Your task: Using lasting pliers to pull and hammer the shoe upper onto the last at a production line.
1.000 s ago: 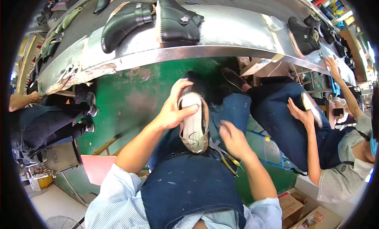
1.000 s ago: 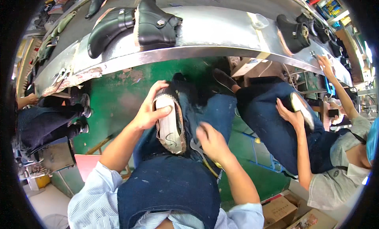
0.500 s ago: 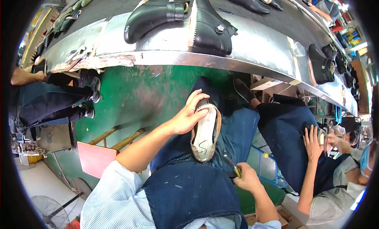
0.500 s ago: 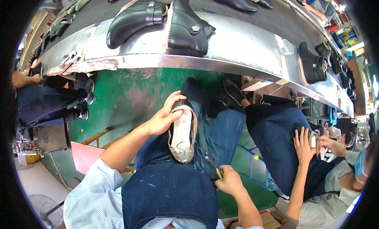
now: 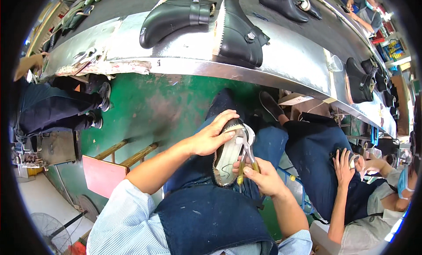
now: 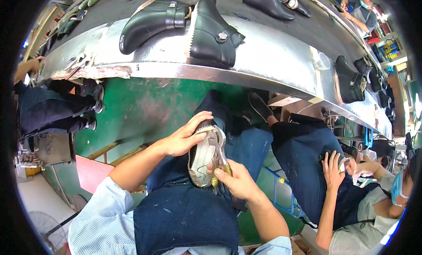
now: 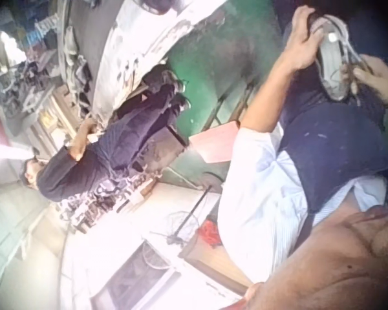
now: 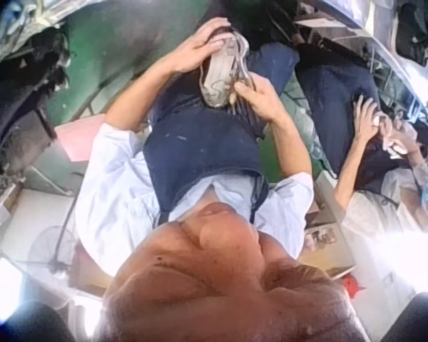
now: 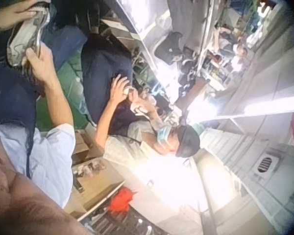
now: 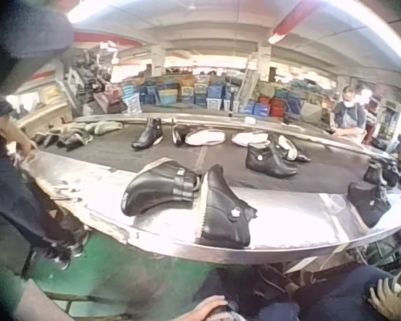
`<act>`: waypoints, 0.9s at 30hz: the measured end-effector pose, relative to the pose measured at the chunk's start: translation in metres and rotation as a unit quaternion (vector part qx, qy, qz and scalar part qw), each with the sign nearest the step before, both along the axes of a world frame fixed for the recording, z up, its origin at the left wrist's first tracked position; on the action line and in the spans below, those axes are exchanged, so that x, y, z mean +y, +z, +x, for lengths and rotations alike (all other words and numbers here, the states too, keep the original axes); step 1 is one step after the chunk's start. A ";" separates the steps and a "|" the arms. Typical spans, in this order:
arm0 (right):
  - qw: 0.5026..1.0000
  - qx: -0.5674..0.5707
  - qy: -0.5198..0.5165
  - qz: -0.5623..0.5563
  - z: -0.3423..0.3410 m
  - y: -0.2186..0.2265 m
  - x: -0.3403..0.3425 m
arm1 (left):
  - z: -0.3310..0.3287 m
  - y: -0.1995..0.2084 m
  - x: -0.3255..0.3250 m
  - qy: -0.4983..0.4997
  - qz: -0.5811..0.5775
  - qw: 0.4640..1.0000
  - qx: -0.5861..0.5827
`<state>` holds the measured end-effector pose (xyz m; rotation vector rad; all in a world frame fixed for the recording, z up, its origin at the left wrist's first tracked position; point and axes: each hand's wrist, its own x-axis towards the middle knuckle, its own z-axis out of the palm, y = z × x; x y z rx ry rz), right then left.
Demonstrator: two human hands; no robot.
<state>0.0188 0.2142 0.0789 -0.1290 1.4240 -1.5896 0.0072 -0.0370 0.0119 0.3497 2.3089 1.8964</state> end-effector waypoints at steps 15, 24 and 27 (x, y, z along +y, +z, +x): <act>0.837 0.409 0.124 0.341 0.008 0.026 -0.013 | 0.011 0.009 0.002 0.036 0.067 0.997 0.028; 0.944 0.260 0.069 0.189 0.008 0.052 -0.002 | 0.006 0.006 0.000 0.054 0.073 0.996 0.009; 0.932 0.313 -0.081 0.164 0.003 0.040 -0.025 | 0.008 0.009 -0.007 0.028 0.054 0.998 -0.004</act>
